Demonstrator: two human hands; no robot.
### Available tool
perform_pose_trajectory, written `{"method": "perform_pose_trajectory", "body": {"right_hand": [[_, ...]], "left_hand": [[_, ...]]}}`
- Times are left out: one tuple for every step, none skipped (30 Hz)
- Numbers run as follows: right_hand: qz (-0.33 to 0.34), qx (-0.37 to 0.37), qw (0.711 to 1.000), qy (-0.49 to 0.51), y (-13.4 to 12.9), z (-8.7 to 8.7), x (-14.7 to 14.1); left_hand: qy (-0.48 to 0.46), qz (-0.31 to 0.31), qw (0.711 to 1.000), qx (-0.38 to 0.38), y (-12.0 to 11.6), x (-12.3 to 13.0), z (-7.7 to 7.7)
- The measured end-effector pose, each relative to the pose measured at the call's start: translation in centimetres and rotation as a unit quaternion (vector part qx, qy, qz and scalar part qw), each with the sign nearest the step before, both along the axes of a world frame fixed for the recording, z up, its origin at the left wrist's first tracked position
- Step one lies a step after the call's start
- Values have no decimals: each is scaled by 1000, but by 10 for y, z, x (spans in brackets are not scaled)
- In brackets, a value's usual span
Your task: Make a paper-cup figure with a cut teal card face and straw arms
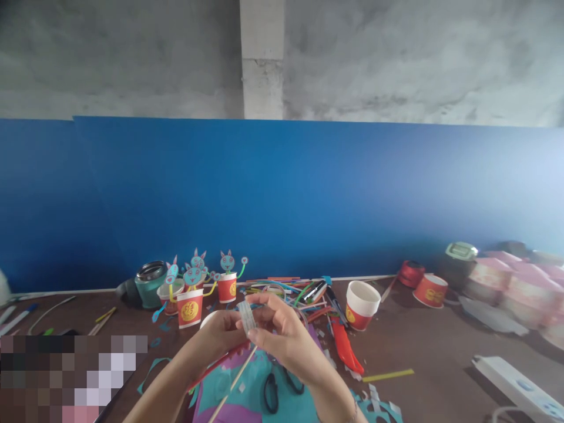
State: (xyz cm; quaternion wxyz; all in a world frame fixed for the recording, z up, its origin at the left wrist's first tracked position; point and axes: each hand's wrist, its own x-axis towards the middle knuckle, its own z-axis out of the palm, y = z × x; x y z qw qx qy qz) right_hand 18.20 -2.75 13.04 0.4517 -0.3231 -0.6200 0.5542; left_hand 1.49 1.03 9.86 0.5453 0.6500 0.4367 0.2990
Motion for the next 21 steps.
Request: {"method": "perform_pose_trajectory", "body": {"right_hand": [[-4, 1, 1000, -13, 0, 1, 0], [-12, 3, 1000, -26, 0, 1, 1], [-21, 7, 999, -38, 0, 1, 1], [-30, 11, 998, -48, 1, 0, 1], [-37, 15, 998, -54, 1, 0, 2], [-42, 19, 997, -58, 2, -1, 2], [-46, 21, 997, -60, 3, -1, 3], [-47, 23, 997, -61, 3, -1, 3], [-46, 26, 997, -63, 3, -1, 3], [-45, 31, 996, -69, 3, -1, 3], [-43, 36, 995, -77, 2, 0, 3], [-42, 42, 994, -88, 2, 2, 3], [-42, 49, 993, -101, 1, 3, 3], [-45, 57, 991, -114, 0, 4, 3], [-50, 65, 988, -128, 0, 4, 3], [-54, 73, 986, -140, -1, 5, 4], [-60, 83, 983, -152, -1, 4, 4], [-65, 95, 980, -164, -1, 3, 5], [-70, 108, 976, -176, -1, 2, 6], [-75, 120, 972, -189, -1, 1, 7], [-79, 130, 968, -201, -2, 0, 8]], "left_hand": [[2, 0, 1000, 6, -1, -1, 1], [2, 0, 1000, 12, -1, -1, 2], [2, 0, 1000, 18, -2, -1, 3], [3, 3, 1000, 24, -2, -1, 3], [4, 7, 1000, 30, -2, 0, 3], [4, 13, 999, 35, -2, 0, 3], [4, 19, 999, 38, -2, 0, 2], [6, 23, 999, 41, -1, 1, 2], [8, 24, 999, 42, -1, 1, 1], [10, 23, 999, 43, 0, 1, 0], [9, 21, 999, 44, 0, 1, 0], [5, 21, 999, 47, 0, 1, 0], [-1, 21, 999, 50, 0, 1, 1], [-9, 23, 998, 51, -1, 1, 2], [-15, 26, 998, 51, -1, 1, 3], [-20, 30, 998, 51, -1, 1, 3], [-24, 34, 998, 50, -1, 1, 4], [-27, 37, 998, 50, -1, 1, 4], [-32, 39, 997, 51, -1, 1, 4], [-38, 41, 997, 52, -1, 1, 3], [-45, 41, 997, 52, -1, 1, 3]]}}
